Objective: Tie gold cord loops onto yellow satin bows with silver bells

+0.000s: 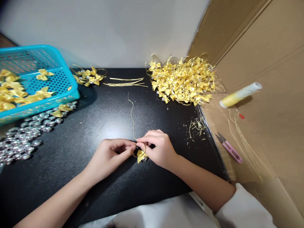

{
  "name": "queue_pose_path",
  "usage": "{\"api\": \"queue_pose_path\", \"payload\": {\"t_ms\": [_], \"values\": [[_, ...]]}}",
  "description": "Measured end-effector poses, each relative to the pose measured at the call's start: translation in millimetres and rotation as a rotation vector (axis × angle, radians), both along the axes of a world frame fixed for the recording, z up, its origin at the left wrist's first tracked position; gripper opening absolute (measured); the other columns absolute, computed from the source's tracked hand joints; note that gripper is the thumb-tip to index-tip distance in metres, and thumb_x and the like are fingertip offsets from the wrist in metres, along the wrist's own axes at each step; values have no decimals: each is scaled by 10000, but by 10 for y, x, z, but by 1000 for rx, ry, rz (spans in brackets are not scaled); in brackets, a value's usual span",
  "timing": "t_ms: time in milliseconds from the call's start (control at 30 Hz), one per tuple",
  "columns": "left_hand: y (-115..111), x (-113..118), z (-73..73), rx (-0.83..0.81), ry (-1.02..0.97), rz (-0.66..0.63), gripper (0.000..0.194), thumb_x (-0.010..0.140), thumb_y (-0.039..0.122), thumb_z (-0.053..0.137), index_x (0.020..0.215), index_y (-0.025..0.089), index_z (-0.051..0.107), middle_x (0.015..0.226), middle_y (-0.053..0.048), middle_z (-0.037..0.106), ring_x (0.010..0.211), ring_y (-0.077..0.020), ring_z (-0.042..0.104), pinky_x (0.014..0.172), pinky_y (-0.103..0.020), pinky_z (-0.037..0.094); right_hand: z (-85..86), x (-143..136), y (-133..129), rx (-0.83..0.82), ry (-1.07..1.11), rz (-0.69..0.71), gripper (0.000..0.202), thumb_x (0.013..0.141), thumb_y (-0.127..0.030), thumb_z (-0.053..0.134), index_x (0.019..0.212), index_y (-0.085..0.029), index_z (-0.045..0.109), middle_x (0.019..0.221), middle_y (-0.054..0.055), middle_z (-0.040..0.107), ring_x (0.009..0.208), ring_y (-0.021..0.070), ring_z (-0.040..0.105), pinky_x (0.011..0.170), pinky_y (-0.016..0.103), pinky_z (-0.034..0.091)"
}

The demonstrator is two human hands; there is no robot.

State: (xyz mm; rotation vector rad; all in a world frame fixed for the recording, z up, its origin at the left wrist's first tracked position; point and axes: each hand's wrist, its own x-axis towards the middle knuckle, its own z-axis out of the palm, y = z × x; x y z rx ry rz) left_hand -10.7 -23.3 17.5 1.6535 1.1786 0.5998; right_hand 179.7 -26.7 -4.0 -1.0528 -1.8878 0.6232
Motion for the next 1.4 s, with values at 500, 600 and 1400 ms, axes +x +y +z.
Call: {"api": "queue_pose_path", "payload": {"t_ms": [500,600,1400], "values": [[-19,5,18,-51,38,-23,189,832,216,584,749,143,737,636,-13,702,570,-112,571,544,-194,417,50,21,-9,9,-140,39,98,868,-176,627,789,-182,685,645,-5,654,601,123,572,668,310,408],[-18,16,16,-49,41,-20,188,827,214,581,765,146,745,634,-12,697,567,-108,564,539,-191,413,53,17,-7,2,-142,39,126,874,-176,621,761,-185,676,628,-12,639,590,117,561,661,305,403],[-8,-10,99,84,159,-55,91,759,193,574,780,171,659,673,0,647,584,-129,551,559,-243,421,112,26,10,-47,-85,-52,162,854,-148,617,701,-180,660,591,-25,590,564,101,538,639,278,424]]}}
